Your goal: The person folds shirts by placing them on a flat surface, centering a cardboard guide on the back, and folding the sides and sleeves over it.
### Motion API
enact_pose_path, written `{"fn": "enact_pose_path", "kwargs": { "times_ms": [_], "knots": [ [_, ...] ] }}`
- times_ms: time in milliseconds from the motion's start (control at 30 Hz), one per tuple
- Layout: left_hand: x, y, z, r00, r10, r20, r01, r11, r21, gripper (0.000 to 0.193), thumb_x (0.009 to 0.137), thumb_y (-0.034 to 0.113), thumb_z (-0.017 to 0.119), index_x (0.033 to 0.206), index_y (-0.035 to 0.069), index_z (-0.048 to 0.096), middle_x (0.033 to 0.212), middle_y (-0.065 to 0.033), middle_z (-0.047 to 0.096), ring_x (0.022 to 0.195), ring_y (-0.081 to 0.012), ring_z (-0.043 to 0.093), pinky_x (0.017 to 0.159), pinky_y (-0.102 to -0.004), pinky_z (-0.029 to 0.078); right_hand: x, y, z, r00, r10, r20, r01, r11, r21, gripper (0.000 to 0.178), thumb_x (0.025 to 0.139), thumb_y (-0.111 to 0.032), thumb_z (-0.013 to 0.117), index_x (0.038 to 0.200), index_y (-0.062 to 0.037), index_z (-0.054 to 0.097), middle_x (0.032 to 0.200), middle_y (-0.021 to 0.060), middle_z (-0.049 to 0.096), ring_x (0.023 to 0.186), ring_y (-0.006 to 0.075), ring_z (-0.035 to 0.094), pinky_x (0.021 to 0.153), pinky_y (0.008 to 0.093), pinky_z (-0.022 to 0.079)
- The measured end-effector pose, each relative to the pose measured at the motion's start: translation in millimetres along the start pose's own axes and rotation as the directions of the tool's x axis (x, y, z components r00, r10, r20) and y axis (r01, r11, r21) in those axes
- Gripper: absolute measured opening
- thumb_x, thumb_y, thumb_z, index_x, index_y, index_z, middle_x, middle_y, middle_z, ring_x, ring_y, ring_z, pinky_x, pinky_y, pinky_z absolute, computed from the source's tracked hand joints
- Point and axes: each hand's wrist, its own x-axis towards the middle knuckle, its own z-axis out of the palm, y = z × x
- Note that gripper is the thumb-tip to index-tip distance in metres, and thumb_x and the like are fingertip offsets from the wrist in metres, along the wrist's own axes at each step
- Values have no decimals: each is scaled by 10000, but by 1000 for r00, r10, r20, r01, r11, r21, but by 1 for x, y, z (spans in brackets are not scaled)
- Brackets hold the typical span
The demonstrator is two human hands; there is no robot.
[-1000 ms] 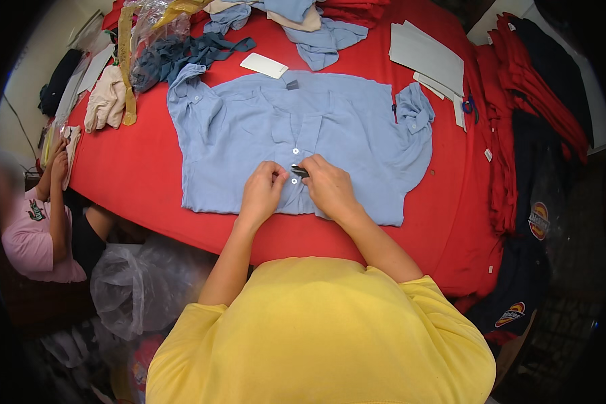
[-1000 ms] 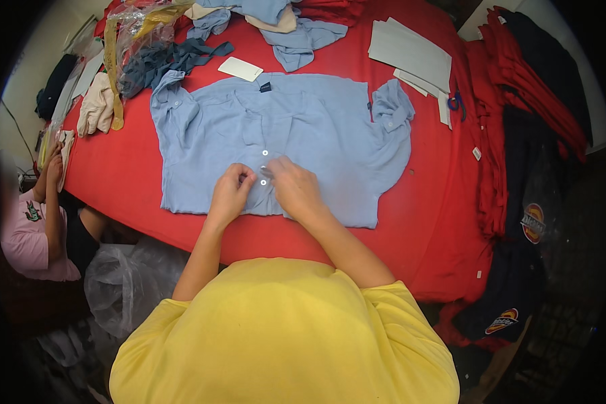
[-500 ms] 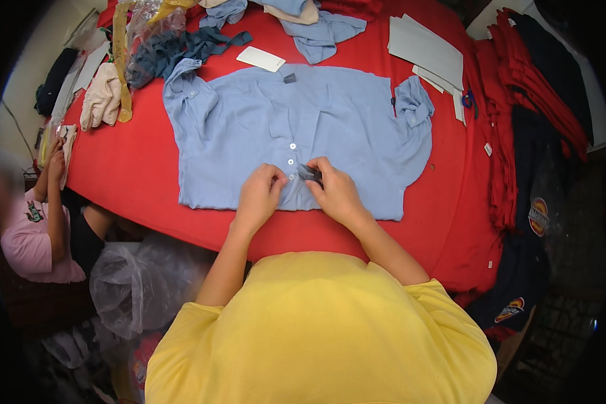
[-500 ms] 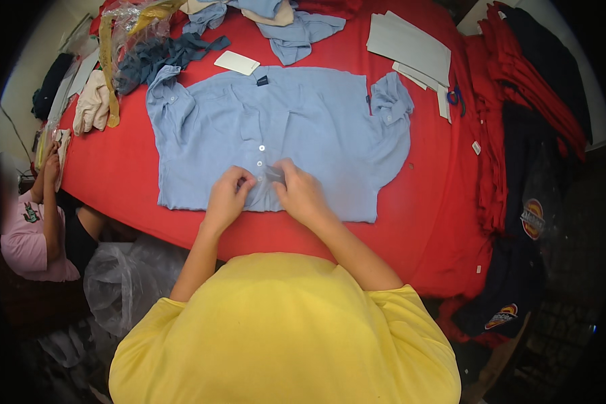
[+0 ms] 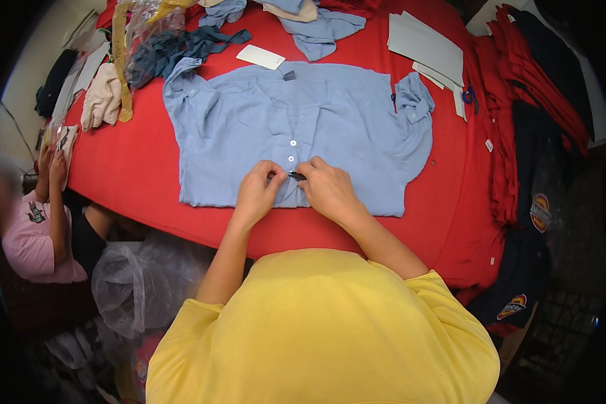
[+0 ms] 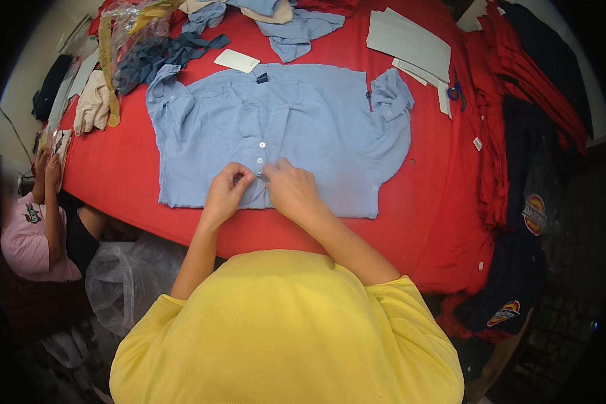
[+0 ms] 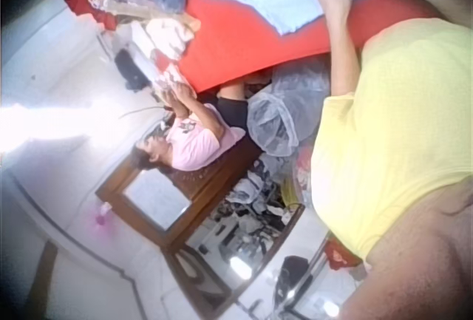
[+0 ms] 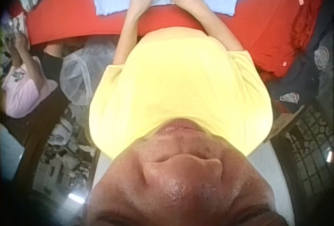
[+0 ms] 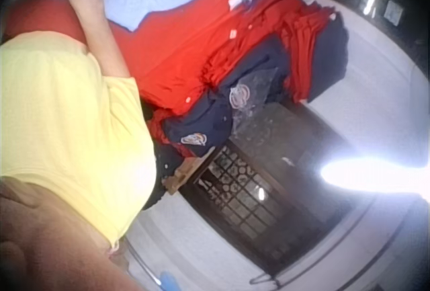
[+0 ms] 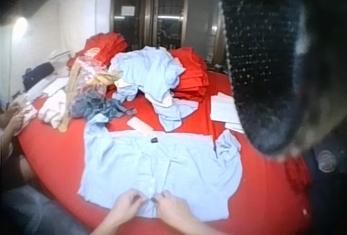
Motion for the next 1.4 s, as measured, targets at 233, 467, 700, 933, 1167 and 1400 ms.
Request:
{"fn": "enact_pose_path", "kwargs": {
  "times_ms": [233, 467, 700, 933, 1167, 1400],
  "knots": [
    [1, 2, 4, 997, -73, -1, 73, 997, -13, 154, 908, 146, 607, 918, -8, 596, 799, -115, 623, 737, -203, 575, 685, -321, 461, 9, -2, -10, 997, -9, 81, 12, 999, -40, 144, 807, -135, 674, 927, -56, 693, 932, 116, 643, 789, 329, 647, 672, 433, 502],
    [-3, 1, -7, 990, -117, 83, 128, 983, -134, 167, 902, 157, 624, 906, -8, 594, 803, -91, 618, 742, -177, 568, 683, -320, 453, 12, 2, -13, 993, -11, 122, 7, 999, 36, 177, 812, -140, 673, 967, -56, 693, 967, 113, 642, 857, 312, 635, 735, 416, 496],
    [-99, -36, -156, 873, -448, 193, 351, 852, 390, 290, 862, 286, 666, 896, -1, 652, 765, -124, 644, 715, -237, 604, 690, -361, 476, -42, 66, -83, 978, 209, 10, -203, 936, 287, 313, 802, -113, 690, 1091, -22, 610, 1015, 122, 632, 921, 261, 618, 806, 359, 487],
    [-141, -56, -188, 720, -546, -429, 692, 515, 506, 460, 895, 444, 594, 969, -4, 667, 900, -187, 650, 877, -372, 623, 776, -445, 473, -97, 116, -110, 767, 640, 54, -642, 764, 58, 311, 755, -204, 753, 878, 45, 613, 859, 193, 651, 817, 325, 629, 699, 410, 471],
    [-31, -51, -95, 910, 31, -413, 179, 870, 459, 264, 837, 198, 702, 971, -19, 630, 876, -147, 639, 799, -327, 599, 729, -411, 464, -86, 116, -83, 897, 430, -99, -388, 876, 286, 259, 764, -154, 741, 801, 37, 569, 678, 72, 546, 623, 184, 486, 587, 346, 396],
    [-34, 18, -165, 995, -104, -6, 105, 994, 36, 178, 852, 116, 659, 769, 3, 549, 674, 20, 436, 670, -75, 400, 593, -254, 339, -146, 147, -175, 918, 388, 86, -353, 696, 625, 287, 818, -116, 704, 651, -40, 484, 636, -73, 342, 607, 49, 315, 539, 253, 264]
  ]
}}
